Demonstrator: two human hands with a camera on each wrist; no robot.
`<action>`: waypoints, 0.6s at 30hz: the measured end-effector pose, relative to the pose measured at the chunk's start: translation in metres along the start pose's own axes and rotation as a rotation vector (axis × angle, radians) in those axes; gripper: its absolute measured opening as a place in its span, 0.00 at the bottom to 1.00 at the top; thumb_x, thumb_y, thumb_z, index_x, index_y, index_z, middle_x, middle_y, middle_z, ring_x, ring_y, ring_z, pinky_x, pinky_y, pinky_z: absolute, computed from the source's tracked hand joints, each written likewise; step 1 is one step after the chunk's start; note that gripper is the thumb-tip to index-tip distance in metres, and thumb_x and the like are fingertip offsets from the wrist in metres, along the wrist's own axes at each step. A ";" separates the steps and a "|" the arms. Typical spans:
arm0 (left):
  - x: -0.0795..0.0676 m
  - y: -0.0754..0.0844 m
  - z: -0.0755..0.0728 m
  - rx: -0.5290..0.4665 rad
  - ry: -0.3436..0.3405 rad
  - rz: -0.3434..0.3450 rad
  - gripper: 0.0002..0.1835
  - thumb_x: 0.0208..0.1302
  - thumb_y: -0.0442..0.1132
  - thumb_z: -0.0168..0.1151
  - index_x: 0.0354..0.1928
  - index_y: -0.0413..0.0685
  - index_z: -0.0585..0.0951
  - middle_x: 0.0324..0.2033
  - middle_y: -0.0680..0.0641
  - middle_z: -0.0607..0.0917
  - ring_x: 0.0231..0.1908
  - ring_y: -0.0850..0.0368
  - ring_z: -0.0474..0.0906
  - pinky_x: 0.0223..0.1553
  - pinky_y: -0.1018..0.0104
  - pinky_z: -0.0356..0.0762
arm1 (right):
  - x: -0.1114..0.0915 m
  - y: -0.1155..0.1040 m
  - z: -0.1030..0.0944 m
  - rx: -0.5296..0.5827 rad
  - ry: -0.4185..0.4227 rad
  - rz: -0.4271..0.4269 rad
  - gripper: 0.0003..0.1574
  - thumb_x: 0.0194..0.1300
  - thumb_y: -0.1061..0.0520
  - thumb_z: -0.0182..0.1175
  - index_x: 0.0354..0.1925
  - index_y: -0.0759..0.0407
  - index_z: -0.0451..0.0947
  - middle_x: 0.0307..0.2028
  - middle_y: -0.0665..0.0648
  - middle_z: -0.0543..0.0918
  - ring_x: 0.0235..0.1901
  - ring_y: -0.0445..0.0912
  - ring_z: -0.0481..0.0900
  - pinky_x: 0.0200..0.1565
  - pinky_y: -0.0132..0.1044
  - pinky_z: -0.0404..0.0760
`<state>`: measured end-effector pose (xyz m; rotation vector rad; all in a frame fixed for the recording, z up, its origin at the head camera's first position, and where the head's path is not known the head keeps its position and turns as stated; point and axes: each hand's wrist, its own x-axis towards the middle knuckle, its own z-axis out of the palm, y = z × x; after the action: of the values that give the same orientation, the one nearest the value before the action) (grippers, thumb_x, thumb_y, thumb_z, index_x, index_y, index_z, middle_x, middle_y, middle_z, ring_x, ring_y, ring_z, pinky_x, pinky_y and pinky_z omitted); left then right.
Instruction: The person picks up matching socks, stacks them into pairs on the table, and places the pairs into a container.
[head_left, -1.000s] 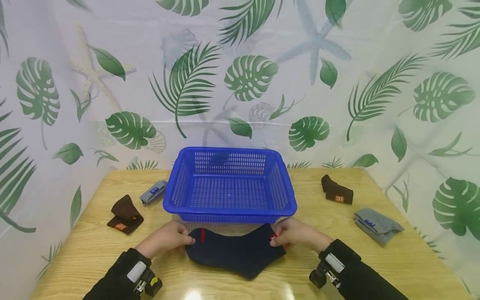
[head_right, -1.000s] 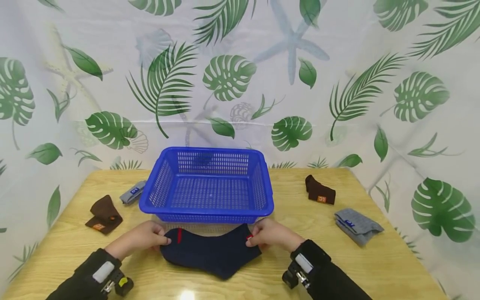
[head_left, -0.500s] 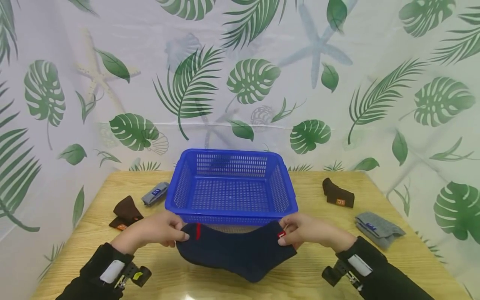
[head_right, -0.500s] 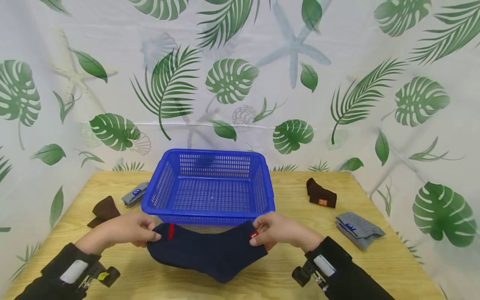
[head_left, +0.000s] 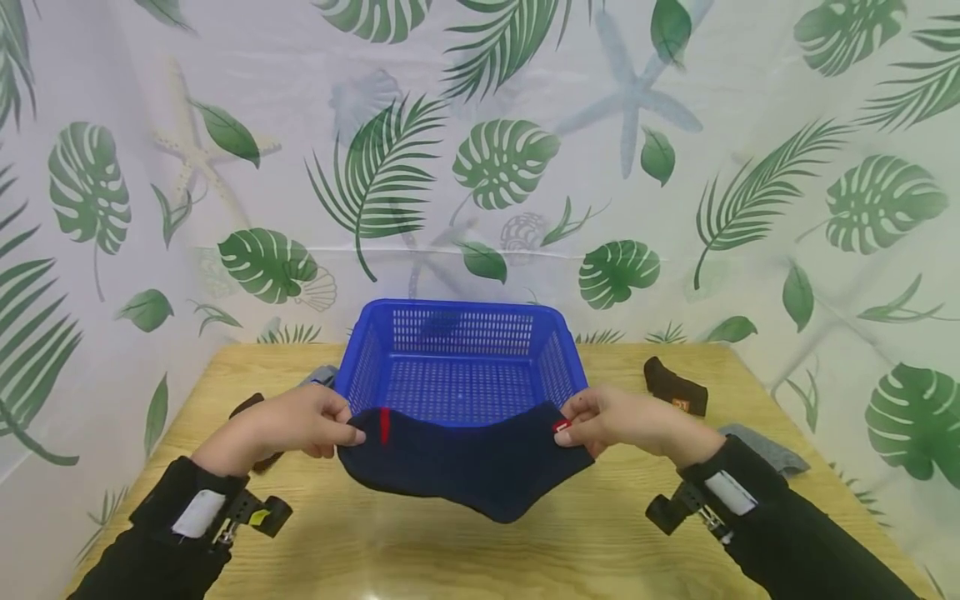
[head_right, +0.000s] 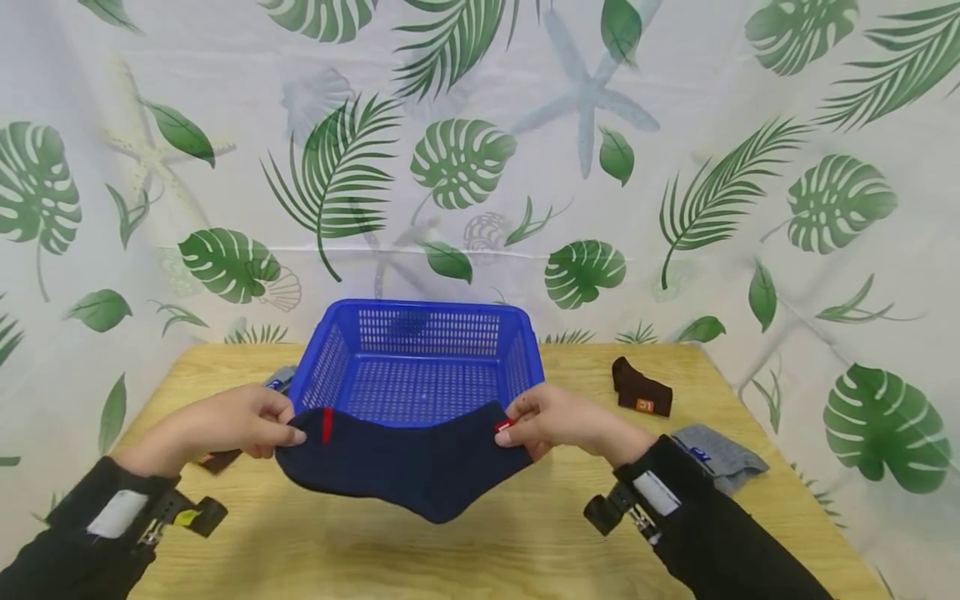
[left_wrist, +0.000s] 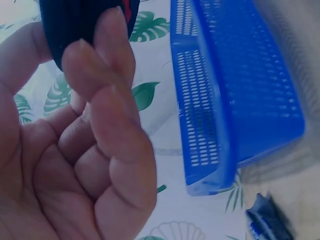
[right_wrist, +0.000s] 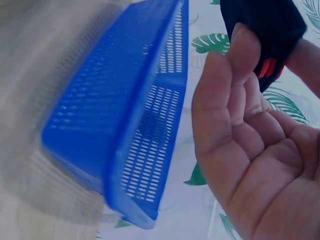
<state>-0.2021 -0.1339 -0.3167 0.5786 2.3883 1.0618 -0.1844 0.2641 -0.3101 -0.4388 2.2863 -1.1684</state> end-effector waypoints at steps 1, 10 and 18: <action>0.001 0.001 -0.003 0.010 0.010 -0.003 0.20 0.62 0.40 0.64 0.17 0.50 0.66 0.16 0.54 0.70 0.25 0.56 0.75 0.34 0.60 0.79 | 0.002 -0.003 -0.002 0.000 0.016 0.018 0.12 0.66 0.57 0.63 0.37 0.66 0.77 0.23 0.51 0.75 0.25 0.43 0.72 0.36 0.39 0.79; 0.021 0.015 -0.034 -0.009 0.055 -0.043 0.18 0.65 0.41 0.60 0.18 0.48 0.69 0.17 0.52 0.70 0.21 0.58 0.66 0.27 0.66 0.67 | 0.026 -0.024 -0.029 -0.009 0.156 0.050 0.13 0.68 0.56 0.61 0.39 0.68 0.77 0.24 0.51 0.69 0.25 0.43 0.68 0.34 0.35 0.77; 0.044 0.032 -0.066 -0.009 0.173 -0.065 0.14 0.68 0.41 0.57 0.24 0.46 0.70 0.26 0.51 0.74 0.26 0.58 0.71 0.33 0.67 0.74 | 0.047 -0.040 -0.049 0.011 0.253 -0.010 0.13 0.70 0.55 0.58 0.38 0.67 0.74 0.23 0.49 0.65 0.22 0.40 0.64 0.44 0.40 0.82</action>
<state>-0.2684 -0.1287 -0.2634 0.4188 2.5305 1.1344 -0.2495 0.2487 -0.2684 -0.3127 2.4913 -1.3050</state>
